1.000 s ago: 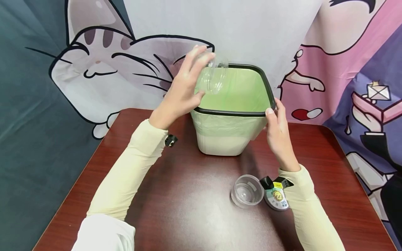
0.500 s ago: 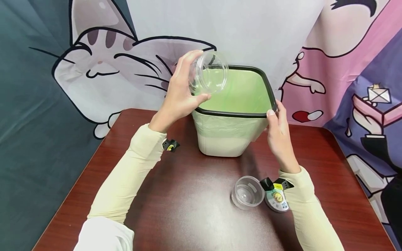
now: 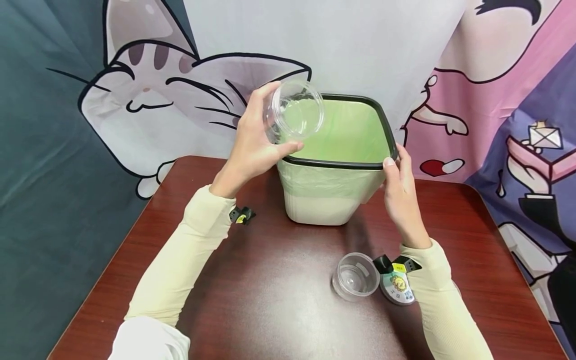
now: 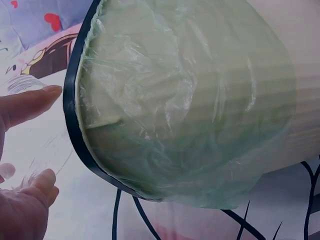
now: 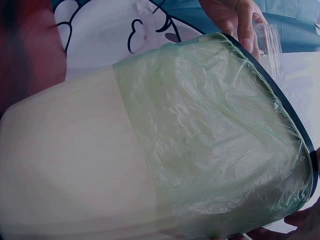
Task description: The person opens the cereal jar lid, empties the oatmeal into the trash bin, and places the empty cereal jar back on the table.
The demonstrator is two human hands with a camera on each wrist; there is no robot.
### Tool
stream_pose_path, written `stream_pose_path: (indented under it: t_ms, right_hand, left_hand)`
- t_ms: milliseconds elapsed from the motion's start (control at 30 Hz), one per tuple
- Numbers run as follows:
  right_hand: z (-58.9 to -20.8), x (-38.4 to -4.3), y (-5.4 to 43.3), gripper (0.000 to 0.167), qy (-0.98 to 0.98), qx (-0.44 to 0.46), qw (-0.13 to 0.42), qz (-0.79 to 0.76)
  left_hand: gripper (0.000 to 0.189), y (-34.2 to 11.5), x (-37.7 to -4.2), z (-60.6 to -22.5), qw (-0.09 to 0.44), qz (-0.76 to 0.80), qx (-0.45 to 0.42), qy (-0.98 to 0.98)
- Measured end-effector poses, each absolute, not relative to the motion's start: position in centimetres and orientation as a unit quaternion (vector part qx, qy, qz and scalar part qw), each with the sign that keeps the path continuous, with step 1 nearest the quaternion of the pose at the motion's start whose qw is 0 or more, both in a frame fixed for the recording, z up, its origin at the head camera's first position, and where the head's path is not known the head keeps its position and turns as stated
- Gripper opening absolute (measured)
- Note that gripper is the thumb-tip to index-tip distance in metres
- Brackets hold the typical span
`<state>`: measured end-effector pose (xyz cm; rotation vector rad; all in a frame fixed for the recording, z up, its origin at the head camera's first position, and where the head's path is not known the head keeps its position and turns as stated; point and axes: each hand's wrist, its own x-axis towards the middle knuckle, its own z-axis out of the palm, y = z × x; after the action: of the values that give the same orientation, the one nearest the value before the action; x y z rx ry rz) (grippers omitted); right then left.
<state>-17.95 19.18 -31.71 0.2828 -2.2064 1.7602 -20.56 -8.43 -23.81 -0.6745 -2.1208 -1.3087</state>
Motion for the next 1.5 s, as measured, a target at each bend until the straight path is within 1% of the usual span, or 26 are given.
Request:
stream_pose_path:
  t_ms: [100,267,500,667,800,967,1500]
  right_hand:
    - [-31.7,-17.9,19.2,0.047,-0.768,0.098,0.152,0.614]
    - [-31.7,-17.8,19.2,0.047,-0.767,0.098,0.156,0.615]
    - [-31.8,-17.7,19.2,0.047,-0.768,0.106,0.155,0.613]
    - [-31.9,-17.5,19.1,0.048,-0.791,0.097,0.169,0.581]
    - [-32.0,-17.2,18.9,0.049,-0.815,0.08,0.179,0.545]
    - [-31.8,-17.2,18.8,0.051,-0.82,0.081,0.171,0.54]
    - [-31.8,-17.3,19.0,0.051,-0.818,0.091,0.18,0.539]
  left_hand:
    - [0.092,-8.2,-19.1,-22.9,0.265,-0.501,-0.234,-0.79]
    - [0.087,-7.9,-16.9,-21.6,0.262,-0.502,-0.217,-0.795]
    - [0.085,-8.2,-16.7,-21.8,0.256,-0.53,-0.217,-0.779]
    - [0.085,-8.5,-16.5,-22.0,0.268,-0.515,-0.202,-0.788]
    - [0.085,-8.6,-16.5,-22.2,0.275,-0.524,-0.216,-0.777]
    - [0.085,-8.9,-16.5,-22.6,0.279,-0.543,-0.228,-0.758]
    - [0.084,-9.2,-16.3,-24.1,0.235,-0.619,-0.244,-0.708]
